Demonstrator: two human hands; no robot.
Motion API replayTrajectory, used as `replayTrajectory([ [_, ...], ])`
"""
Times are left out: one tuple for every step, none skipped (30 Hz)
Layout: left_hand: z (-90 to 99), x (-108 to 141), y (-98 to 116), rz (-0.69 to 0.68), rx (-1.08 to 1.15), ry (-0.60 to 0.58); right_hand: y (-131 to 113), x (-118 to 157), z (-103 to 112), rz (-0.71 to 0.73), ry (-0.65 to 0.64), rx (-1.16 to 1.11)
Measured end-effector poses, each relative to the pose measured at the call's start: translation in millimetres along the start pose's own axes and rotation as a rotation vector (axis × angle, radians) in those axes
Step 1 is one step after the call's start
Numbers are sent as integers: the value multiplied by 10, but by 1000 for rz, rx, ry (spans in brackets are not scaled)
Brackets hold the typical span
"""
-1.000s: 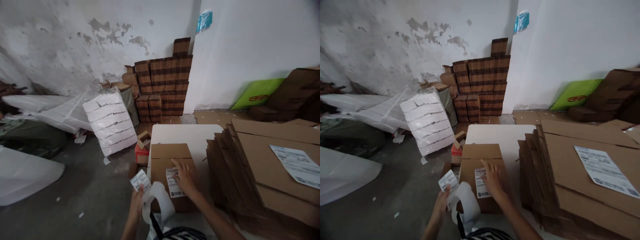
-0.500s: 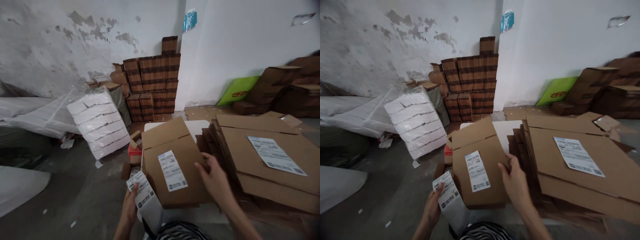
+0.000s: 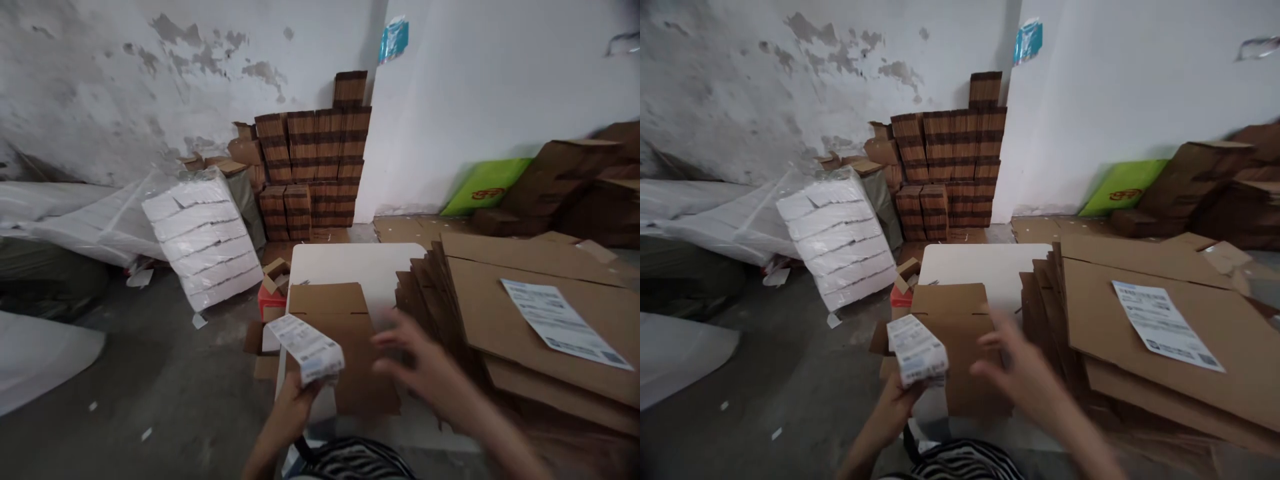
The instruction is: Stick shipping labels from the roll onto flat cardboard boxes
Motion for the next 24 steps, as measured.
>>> replayTrajectory([
  [-22, 11, 14, -31, -46, 10, -18, -2, -288, -3, -88, -72],
  [-37, 14, 7, -32, -54, 2, -27, 7, -538, -14, -162, -127],
  [-60, 10, -25, 4, -13, -38, -24, 20, -730, -28, -208, -158],
  [-94, 3, -75, 70, 83, -103, -12, 34, -864, -40, -223, -161],
  [-131, -3, -130, 153, 221, -169, -3, 48, -951, -41, -220, -145],
  [-171, -8, -179, 237, 377, -223, -6, 64, -1016, -30, -217, -129],
  [-197, -19, -214, 300, 529, -249, -34, 83, -1075, -1, -227, -123],
  [-203, -42, -242, 338, 658, -246, -85, 103, -1127, 41, -249, -125],
  [-179, -78, -278, 360, 754, -212, -153, 117, -1160, 89, -273, -128],
  [-134, -122, -324, 372, 815, -168, -225, 122, -1165, 131, -290, -131],
  [-49, -171, -375, 366, 848, -107, -297, 109, -1134, 169, -292, -142],
  [81, -217, -427, 343, 868, -32, -354, 77, -1069, 193, -277, -172],
  [257, -252, -481, 308, 880, 59, -384, 25, -976, 201, -246, -222],
  [468, -268, -535, 267, 884, 162, -371, -44, -860, 192, -191, -282],
  [696, -261, -582, 221, 884, 268, -307, -121, -734, 166, -110, -334],
  [908, -238, -625, 182, 882, 356, -190, -191, -622, 127, -16, -364],
  [1081, -211, -661, 154, 881, 415, -29, -242, -550, 76, 68, -343],
  [1205, -188, -690, 140, 872, 443, 155, -268, -535, 19, 125, -279],
  [1282, -170, -714, 137, 845, 454, 334, -269, -579, -28, 147, -190],
  [1303, -165, -736, 147, 799, 440, 498, -248, -679, -64, 134, -99],
  [1281, -167, -765, 171, 739, 420, 635, -205, -812, -84, 99, -22],
  [1229, -176, -800, 200, 664, 397, 747, -139, -941, -92, 70, 33],
  [1164, -186, -843, 234, 579, 382, 836, -53, -1047, -96, 49, 80],
  [1105, -194, -888, 262, 494, 383, 914, 50, -1116, -104, 33, 134],
])
Point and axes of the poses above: each hand's wrist, its own x-axis away from the middle knuckle, its own z-axis out of the back of the hand, y = z × x, the point moved 9 cm from there along -x, towards the middle knuckle, and after that the axes turned 15 degrees about z, right-handed, at the moved point
